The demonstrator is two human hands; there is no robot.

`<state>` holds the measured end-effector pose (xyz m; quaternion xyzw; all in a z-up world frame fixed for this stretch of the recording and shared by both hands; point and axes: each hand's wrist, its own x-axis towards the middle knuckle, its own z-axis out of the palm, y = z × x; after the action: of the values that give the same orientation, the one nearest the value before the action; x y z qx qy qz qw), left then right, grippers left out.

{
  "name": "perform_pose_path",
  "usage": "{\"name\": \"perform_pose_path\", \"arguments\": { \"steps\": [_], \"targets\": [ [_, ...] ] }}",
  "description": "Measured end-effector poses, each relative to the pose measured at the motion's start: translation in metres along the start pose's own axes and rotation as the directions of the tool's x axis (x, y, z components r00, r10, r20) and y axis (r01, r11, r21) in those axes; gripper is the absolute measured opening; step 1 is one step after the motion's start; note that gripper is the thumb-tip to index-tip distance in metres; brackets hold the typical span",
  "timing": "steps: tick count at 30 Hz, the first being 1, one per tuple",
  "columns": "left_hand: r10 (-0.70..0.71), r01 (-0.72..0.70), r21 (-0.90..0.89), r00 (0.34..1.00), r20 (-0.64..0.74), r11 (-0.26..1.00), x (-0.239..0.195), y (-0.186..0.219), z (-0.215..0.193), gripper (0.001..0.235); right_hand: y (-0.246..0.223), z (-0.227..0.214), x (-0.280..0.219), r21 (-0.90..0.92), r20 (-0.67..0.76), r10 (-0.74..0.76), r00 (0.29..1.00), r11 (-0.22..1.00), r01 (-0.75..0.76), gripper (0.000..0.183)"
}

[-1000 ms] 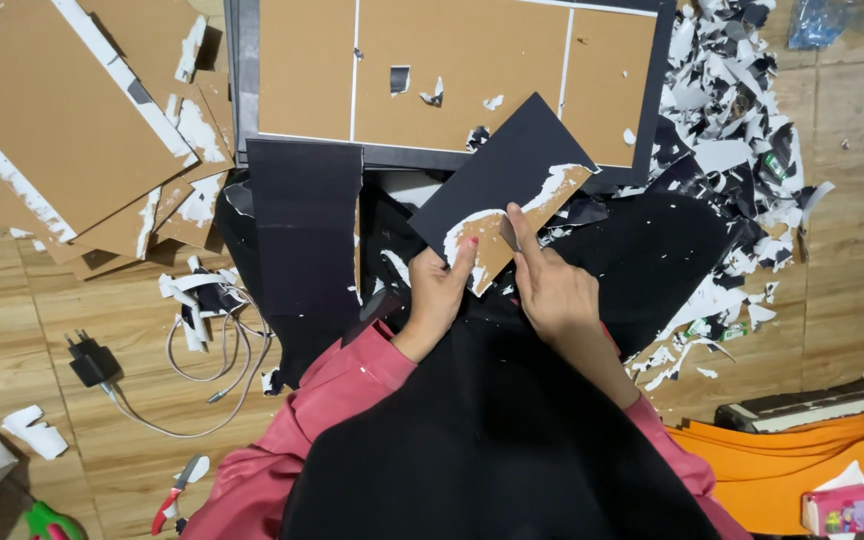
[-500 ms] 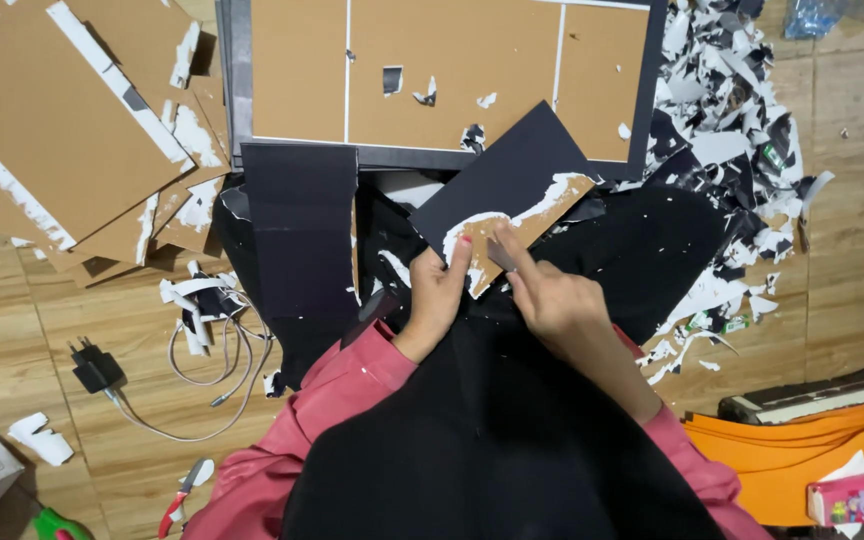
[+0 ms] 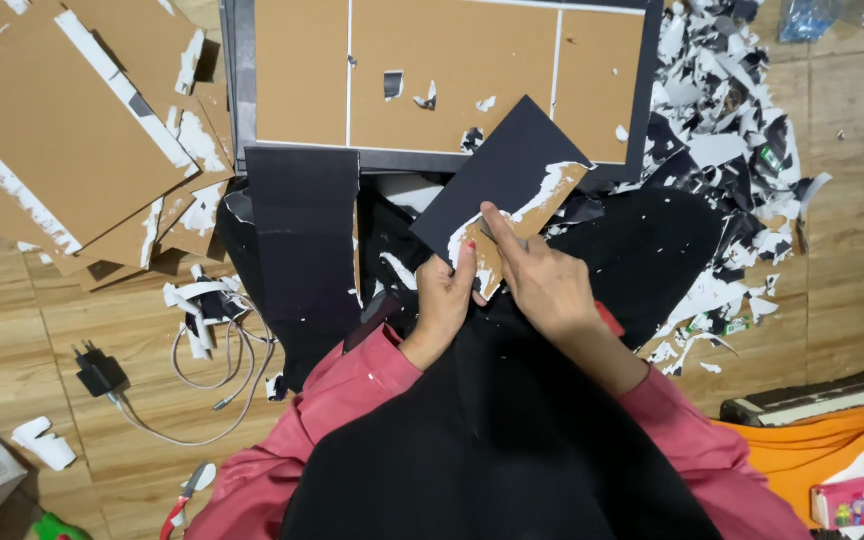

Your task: Peeling paper layers from cardboard and trimming edges with a utility knife and scissors

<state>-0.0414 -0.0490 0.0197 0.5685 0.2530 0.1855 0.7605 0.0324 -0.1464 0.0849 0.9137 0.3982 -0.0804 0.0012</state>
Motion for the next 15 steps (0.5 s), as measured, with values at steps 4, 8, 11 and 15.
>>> {"name": "perform_pose_path", "arguments": {
  "steps": [4, 8, 11, 15],
  "targets": [
    [0.019, -0.019, 0.021, 1.0, -0.005, 1.0, 0.002, 0.0, -0.003, 0.033, 0.0, -0.017, 0.008, 0.488, 0.187, 0.099, 0.977, 0.854, -0.179, 0.046],
    [0.067, -0.068, 0.053, 0.998, 0.012, 0.996, 0.005, 0.01, -0.003, 0.033, -0.004, -0.024, 0.005, 0.691, 0.162, 0.167, 0.973, 0.684, -0.232, 0.044],
    [0.08, -0.083, 0.101, 0.996, 0.03, 0.991, 0.001, -0.002, -0.004, 0.035, 0.01, -0.016, 0.009, 0.473, -0.049, 0.222, 0.974, 0.864, -0.173, 0.039],
    [0.056, -0.062, 0.14, 0.997, 0.045, 0.988, -0.009, -0.02, -0.015, 0.036, 0.075, -0.034, 0.009, 0.47, -0.363, 0.407, 0.838, 0.857, -0.213, 0.043]
  ]
}}
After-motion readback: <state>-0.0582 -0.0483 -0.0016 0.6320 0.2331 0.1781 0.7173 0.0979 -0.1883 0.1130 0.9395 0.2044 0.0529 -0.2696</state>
